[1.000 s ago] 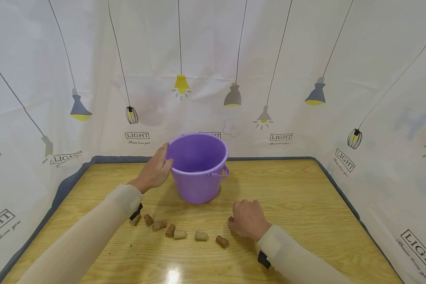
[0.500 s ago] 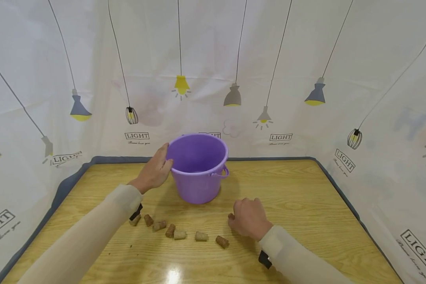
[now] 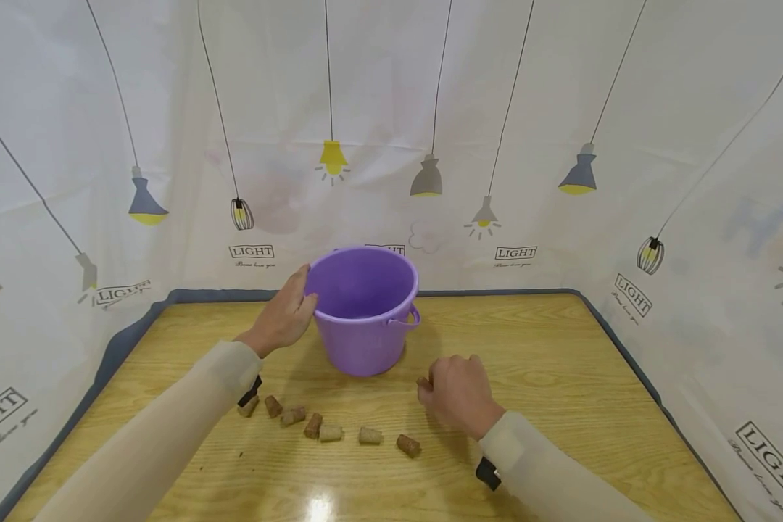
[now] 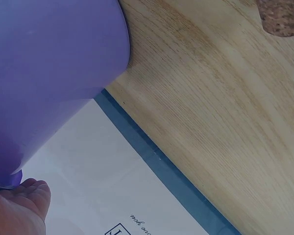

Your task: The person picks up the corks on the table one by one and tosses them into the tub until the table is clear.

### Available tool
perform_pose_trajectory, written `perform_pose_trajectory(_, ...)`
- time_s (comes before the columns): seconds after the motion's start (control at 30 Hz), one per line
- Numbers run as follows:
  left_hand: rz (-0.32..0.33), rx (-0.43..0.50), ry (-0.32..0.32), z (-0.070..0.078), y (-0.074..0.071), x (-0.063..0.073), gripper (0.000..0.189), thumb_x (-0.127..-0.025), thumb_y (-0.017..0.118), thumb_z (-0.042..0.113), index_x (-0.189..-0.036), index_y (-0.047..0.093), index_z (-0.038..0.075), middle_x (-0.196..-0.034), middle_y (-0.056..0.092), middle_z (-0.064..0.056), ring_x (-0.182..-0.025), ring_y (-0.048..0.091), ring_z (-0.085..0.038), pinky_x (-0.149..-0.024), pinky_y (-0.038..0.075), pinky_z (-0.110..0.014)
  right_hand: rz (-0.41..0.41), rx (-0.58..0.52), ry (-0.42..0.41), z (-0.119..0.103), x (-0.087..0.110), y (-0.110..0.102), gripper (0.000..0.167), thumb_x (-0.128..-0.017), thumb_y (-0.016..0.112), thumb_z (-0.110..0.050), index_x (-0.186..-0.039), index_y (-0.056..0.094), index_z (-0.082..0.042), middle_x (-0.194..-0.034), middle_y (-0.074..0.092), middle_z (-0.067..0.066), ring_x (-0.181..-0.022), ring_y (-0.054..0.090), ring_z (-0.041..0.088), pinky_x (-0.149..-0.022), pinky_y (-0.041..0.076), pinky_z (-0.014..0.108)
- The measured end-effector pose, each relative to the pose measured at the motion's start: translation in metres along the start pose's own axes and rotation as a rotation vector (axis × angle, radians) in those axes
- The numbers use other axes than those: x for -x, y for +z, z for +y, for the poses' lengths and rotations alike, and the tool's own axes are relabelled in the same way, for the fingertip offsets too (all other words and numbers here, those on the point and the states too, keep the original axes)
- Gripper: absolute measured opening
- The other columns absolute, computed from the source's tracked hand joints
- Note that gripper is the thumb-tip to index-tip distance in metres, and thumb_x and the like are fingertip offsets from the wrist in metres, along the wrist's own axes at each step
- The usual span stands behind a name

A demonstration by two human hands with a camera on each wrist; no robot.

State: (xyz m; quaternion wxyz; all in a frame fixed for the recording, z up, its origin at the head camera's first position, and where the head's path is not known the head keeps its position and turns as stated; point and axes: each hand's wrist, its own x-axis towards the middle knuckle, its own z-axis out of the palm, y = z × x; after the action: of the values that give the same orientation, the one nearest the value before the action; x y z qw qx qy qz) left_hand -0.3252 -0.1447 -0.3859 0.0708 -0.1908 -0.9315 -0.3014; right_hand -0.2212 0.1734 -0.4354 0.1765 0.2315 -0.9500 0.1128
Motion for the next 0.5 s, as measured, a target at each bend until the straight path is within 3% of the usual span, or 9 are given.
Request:
perform_pose_trajectory(0.13, -0.001, 0.001, -0.001, 0.0005, -0.0005, 0.0004, 0.072, -0.107, 0.029, 0.035, -0.162, 0.004, -0.004, -0.169, 0.01, -0.022, -0.156, 0.013, -0.035, -0.128, 0.012, -0.047, 0.023, -0.017, 0.02, -0.001, -0.0015, -0.0012, 0.031, -0.084, 0.079, -0.024, -0.055, 0.068, -0.019, -0.043, 0.047, -0.013, -0.043, 0.036, 0.005, -0.053, 0.042, 0.034)
perform_pose_trajectory(0.33, 0.0, 0.01, 0.003, 0.0014, -0.0008, 0.0011, 0.072, -0.107, 0.03, 0.034, -0.162, 0.004, -0.004, -0.169, 0.011, -0.023, -0.156, 0.014, -0.036, -0.127, 0.014, -0.048, 0.068, -0.041, 0.021, -0.0013, -0.0038, -0.0018, 0.029, -0.084, 0.079, -0.023, -0.058, 0.07, -0.019, -0.043, 0.048, -0.014, -0.041, 0.035, 0.002, -0.055, 0.042, 0.032)
perform_pose_trajectory(0.5, -0.011, 0.004, -0.014, 0.0004, 0.0002, 0.0012, 0.073, -0.107, 0.028, 0.036, -0.163, 0.002, -0.003, -0.17, 0.009, -0.021, -0.156, 0.012, -0.033, -0.128, 0.012, -0.046, 0.096, -0.036, 0.034, -0.0015, -0.0054, -0.0031, 0.025, -0.084, 0.081, -0.025, -0.061, 0.073, -0.019, -0.047, 0.054, -0.013, -0.043, 0.038, 0.001, -0.062, 0.048, 0.039)
